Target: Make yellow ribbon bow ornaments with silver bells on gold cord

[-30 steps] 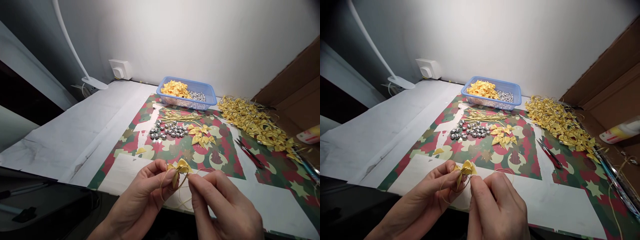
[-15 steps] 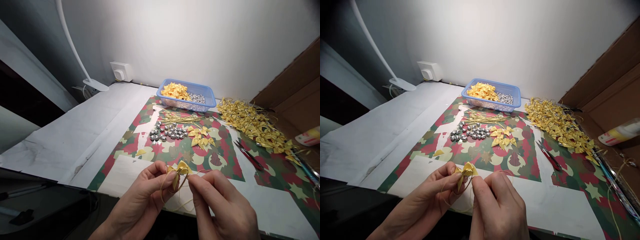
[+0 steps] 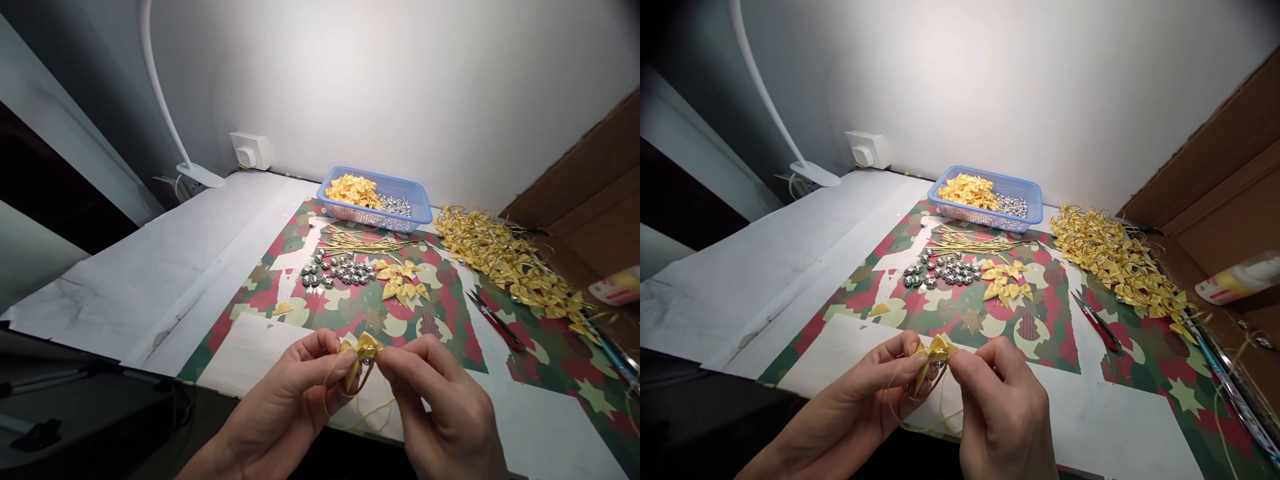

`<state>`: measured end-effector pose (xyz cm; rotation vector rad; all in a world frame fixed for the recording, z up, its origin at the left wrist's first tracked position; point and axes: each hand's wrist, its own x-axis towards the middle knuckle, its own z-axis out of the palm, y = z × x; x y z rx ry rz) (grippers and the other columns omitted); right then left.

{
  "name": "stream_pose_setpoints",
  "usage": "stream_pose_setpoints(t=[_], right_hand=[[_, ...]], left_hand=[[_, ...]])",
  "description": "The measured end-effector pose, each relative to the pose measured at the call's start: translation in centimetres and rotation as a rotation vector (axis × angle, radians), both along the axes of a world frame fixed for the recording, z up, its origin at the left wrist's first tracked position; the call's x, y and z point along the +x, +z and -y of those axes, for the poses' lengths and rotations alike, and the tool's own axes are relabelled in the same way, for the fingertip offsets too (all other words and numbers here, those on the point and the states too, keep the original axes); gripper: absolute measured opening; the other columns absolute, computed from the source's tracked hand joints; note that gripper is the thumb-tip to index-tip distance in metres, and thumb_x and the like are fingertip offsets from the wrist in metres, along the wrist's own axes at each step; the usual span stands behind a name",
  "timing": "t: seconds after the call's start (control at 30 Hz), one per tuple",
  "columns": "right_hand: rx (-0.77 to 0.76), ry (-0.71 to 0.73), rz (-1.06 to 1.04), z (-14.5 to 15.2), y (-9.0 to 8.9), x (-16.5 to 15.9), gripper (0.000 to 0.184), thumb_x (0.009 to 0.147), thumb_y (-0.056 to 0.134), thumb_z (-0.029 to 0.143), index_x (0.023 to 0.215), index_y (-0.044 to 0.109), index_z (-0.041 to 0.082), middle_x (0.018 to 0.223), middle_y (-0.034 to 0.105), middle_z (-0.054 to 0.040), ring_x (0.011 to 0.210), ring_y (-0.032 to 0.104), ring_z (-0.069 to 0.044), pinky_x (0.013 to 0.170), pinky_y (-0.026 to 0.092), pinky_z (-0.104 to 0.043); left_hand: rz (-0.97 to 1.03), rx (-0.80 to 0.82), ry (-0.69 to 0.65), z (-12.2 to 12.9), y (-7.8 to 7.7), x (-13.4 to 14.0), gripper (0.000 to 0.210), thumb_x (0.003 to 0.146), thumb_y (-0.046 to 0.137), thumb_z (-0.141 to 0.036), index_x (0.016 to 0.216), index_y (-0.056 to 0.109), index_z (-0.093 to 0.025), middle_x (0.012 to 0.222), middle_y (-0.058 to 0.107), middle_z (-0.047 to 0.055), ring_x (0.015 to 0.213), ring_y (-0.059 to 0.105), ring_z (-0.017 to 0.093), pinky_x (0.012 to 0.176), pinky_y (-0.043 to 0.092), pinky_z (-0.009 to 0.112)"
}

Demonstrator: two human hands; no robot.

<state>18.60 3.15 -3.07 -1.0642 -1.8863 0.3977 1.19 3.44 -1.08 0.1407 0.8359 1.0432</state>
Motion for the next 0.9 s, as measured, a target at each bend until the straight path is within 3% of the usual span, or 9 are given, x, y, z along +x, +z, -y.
stream_pose_setpoints(t=[0.27,0.9], right_hand=[[-0.049,0.02,-0.052,0.02,-0.55,-0.06,0.02,0.095,0.052,0.006,0.097,0.065,0.021,0.077,0.049,0.0005,0.062,0.049,-0.009,0.053,0.04,-0.017],[-0.068,0.016,-0.084,0.25,-0.73,-0.36,0.016,0.096,0.056,0.008,0.092,0.065,0.02,0.074,0.048,0.0011,0.061,0.045,-0.01,0.055,0.037,-0.019]], left_hand=[[-0.038,0.044,-0.048,-0.04,0.44,-0.12,0.02,0.073,0.084,-0.007,0.065,0.067,-0.015,0.069,0.069,0.002,0.064,0.061,0.009,0.065,0.056,0.017],[-0.057,0.056,-0.075,-0.3,0.77,-0.01,0.022,0.069,0.085,-0.007,0.066,0.065,-0.016,0.069,0.071,0.002,0.062,0.06,0.009,0.064,0.052,0.018]])
